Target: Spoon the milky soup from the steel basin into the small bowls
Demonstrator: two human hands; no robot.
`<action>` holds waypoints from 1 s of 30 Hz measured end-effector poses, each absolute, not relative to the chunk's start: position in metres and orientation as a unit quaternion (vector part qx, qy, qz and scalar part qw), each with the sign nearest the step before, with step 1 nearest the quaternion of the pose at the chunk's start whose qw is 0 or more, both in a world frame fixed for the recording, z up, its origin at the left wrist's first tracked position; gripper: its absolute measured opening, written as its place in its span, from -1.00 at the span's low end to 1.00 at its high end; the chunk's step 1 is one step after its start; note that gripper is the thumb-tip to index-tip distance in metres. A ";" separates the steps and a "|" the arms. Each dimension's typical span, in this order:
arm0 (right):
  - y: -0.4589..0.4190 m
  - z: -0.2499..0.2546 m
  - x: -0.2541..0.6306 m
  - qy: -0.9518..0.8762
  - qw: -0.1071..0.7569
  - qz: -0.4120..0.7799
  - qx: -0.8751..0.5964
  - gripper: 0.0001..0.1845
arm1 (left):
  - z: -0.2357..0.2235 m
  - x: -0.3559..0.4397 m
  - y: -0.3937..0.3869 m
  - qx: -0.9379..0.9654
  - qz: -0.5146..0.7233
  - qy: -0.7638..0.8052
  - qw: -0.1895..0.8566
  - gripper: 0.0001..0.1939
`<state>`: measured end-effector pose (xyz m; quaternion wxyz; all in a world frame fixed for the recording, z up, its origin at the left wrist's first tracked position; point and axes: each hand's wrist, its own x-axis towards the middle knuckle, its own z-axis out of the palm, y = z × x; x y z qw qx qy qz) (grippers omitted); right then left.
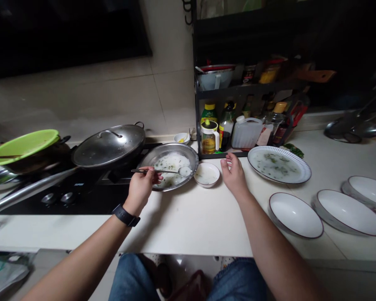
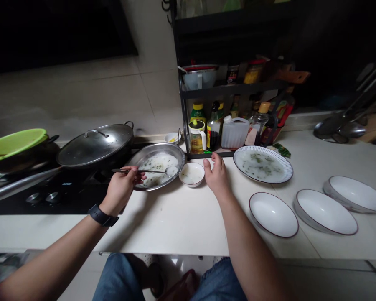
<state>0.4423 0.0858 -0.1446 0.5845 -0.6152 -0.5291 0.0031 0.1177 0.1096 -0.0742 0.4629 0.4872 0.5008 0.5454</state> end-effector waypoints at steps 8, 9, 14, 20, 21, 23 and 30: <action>0.087 -0.146 0.442 -0.529 0.587 -0.002 -0.613 -0.34 | -0.051 0.116 0.108 0.476 0.553 0.498 0.468 -0.68; 0.087 -0.146 0.442 -0.529 0.587 -0.003 -0.612 -0.34 | -0.048 0.116 0.108 0.481 0.554 0.497 0.464 -0.67; 0.087 -0.146 0.442 -0.528 0.586 -0.008 -0.615 -0.35 | -0.032 0.118 0.110 0.495 0.556 0.488 0.455 -0.69; 0.086 -0.146 0.443 -0.527 0.587 -0.007 -0.614 -0.32 | -0.015 0.131 0.103 0.499 0.556 0.465 0.474 -0.70; 0.086 -0.146 0.443 -0.527 0.587 -0.008 -0.615 -0.32 | -0.014 0.134 0.101 0.500 0.555 0.461 0.480 -0.70; 0.086 -0.146 0.443 -0.527 0.587 -0.010 -0.614 -0.33 | -0.013 0.140 0.098 0.500 0.552 0.453 0.490 -0.70; 0.086 -0.145 0.443 -0.526 0.588 -0.020 -0.614 -0.36 | -0.024 0.163 0.086 0.527 0.525 0.445 0.498 -0.63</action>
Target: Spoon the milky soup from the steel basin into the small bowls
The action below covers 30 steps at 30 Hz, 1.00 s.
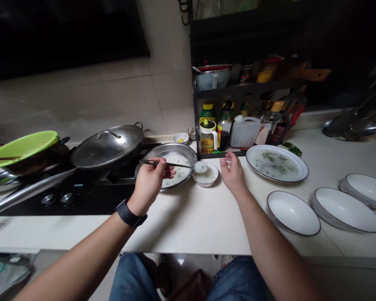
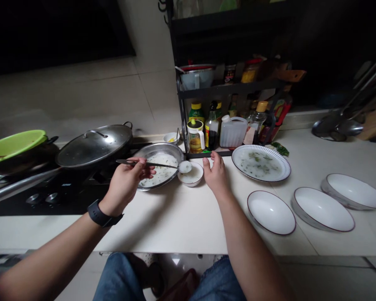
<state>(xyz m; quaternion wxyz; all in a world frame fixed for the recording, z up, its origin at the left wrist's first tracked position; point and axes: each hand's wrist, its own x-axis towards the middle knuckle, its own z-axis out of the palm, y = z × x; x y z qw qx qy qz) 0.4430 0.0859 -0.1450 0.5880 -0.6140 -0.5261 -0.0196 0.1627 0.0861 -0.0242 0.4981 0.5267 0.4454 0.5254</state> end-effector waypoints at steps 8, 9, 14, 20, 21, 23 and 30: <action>0.086 -0.144 0.444 -0.525 0.594 -0.013 -0.609 -0.37 | -0.043 0.175 0.063 0.705 0.460 0.410 0.350 -0.70; 0.086 -0.144 0.444 -0.526 0.594 -0.012 -0.609 -0.36 | -0.045 0.175 0.060 0.738 0.449 0.395 0.314 -0.74; 0.085 -0.143 0.444 -0.526 0.590 -0.007 -0.613 -0.36 | -0.048 0.169 0.052 0.876 0.395 0.261 0.095 -0.82; 0.086 -0.144 0.444 -0.528 0.588 -0.006 -0.613 -0.32 | -0.051 0.157 0.052 0.923 0.360 0.133 -0.018 -0.71; 0.086 -0.144 0.444 -0.528 0.588 -0.006 -0.613 -0.32 | -0.052 0.155 0.054 0.911 0.383 0.153 -0.005 -0.73; 0.086 -0.145 0.444 -0.528 0.589 -0.005 -0.612 -0.32 | -0.054 0.149 0.060 0.865 0.442 0.233 0.041 -0.78; 0.087 -0.146 0.443 -0.527 0.589 -0.004 -0.612 -0.33 | -0.060 0.124 0.100 0.735 0.452 0.486 0.139 -0.72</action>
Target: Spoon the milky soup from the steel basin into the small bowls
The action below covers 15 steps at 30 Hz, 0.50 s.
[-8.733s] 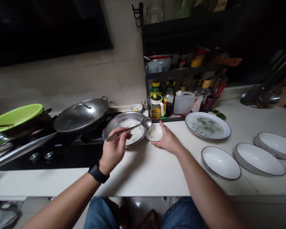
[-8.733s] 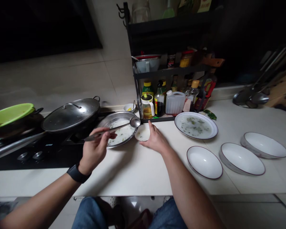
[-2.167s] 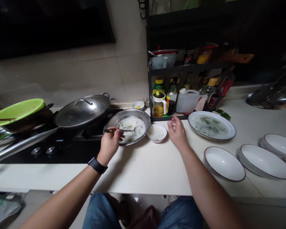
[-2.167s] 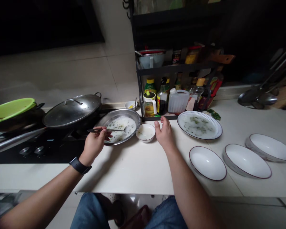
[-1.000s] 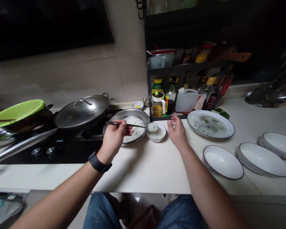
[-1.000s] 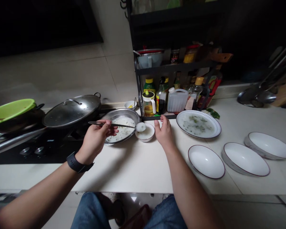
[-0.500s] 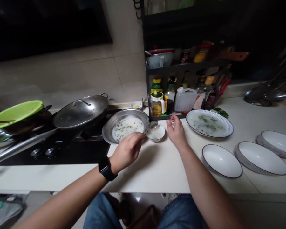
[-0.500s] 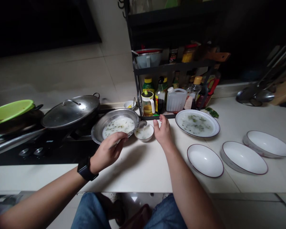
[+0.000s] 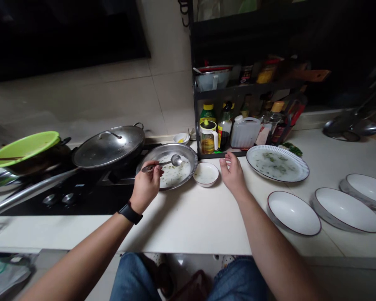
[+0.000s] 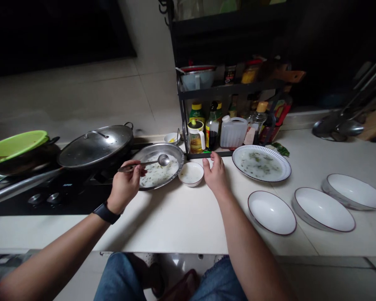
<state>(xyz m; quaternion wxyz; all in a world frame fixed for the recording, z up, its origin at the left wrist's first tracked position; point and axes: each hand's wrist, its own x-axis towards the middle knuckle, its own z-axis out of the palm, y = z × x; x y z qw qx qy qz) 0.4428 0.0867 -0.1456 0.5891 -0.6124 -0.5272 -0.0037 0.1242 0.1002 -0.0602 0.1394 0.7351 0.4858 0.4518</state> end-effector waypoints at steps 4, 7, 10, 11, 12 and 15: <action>0.087 -0.146 0.444 -0.529 0.589 0.000 -0.612 -0.33 | -0.068 0.120 0.108 0.744 0.415 0.508 0.129 -0.72; 0.087 -0.147 0.444 -0.527 0.589 0.000 -0.612 -0.31 | -0.071 0.124 0.107 0.733 0.417 0.509 0.170 -0.71; 0.088 -0.147 0.443 -0.527 0.590 -0.001 -0.612 -0.31 | -0.072 0.127 0.108 0.673 0.461 0.521 0.252 -0.70; 0.088 -0.147 0.443 -0.527 0.591 -0.002 -0.611 -0.31 | -0.072 0.127 0.110 0.646 0.479 0.523 0.283 -0.69; 0.088 -0.147 0.443 -0.526 0.591 -0.003 -0.611 -0.31 | -0.072 0.127 0.112 0.617 0.496 0.524 0.314 -0.69; 0.088 -0.147 0.443 -0.527 0.593 -0.007 -0.609 -0.32 | -0.072 0.125 0.119 0.541 0.533 0.513 0.400 -0.71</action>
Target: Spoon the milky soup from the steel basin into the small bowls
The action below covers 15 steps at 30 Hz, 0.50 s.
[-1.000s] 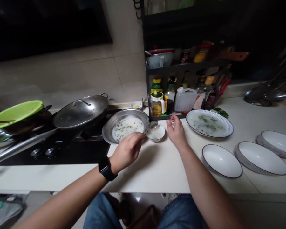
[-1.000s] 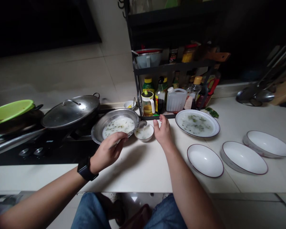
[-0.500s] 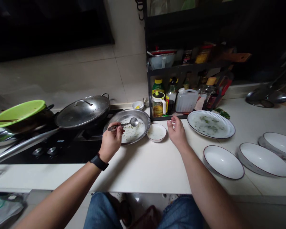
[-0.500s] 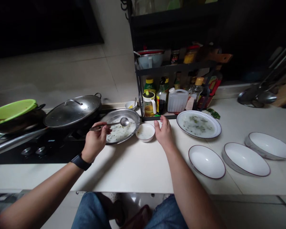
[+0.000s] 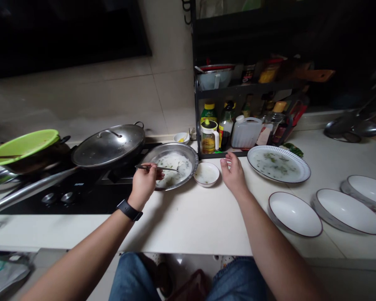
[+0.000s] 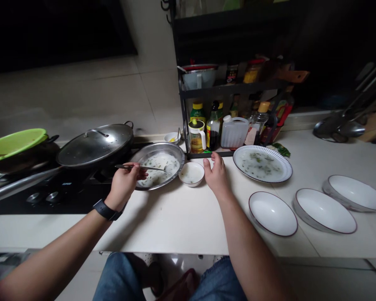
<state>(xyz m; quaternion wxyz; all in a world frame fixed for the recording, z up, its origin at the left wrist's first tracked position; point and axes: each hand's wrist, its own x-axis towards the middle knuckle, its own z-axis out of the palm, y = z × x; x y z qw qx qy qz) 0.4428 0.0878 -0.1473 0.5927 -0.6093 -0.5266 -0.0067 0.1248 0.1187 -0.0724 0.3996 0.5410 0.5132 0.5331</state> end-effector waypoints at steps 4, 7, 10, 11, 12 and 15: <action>0.088 -0.147 0.443 -0.527 0.593 -0.007 -0.609 -0.33 | -0.066 0.123 0.121 0.483 0.557 0.495 0.460 -0.74; 0.087 -0.147 0.443 -0.528 0.590 -0.005 -0.610 -0.32 | -0.055 0.124 0.117 0.476 0.566 0.492 0.460 -0.77; 0.087 -0.146 0.443 -0.528 0.589 -0.004 -0.611 -0.32 | -0.042 0.126 0.114 0.481 0.569 0.491 0.452 -0.79; 0.087 -0.145 0.443 -0.528 0.589 -0.004 -0.611 -0.32 | -0.038 0.127 0.114 0.484 0.570 0.488 0.450 -0.79; 0.087 -0.145 0.443 -0.528 0.589 -0.006 -0.611 -0.32 | -0.034 0.128 0.113 0.487 0.571 0.485 0.448 -0.79; 0.087 -0.145 0.442 -0.528 0.590 -0.008 -0.611 -0.34 | -0.024 0.132 0.109 0.497 0.573 0.471 0.451 -0.78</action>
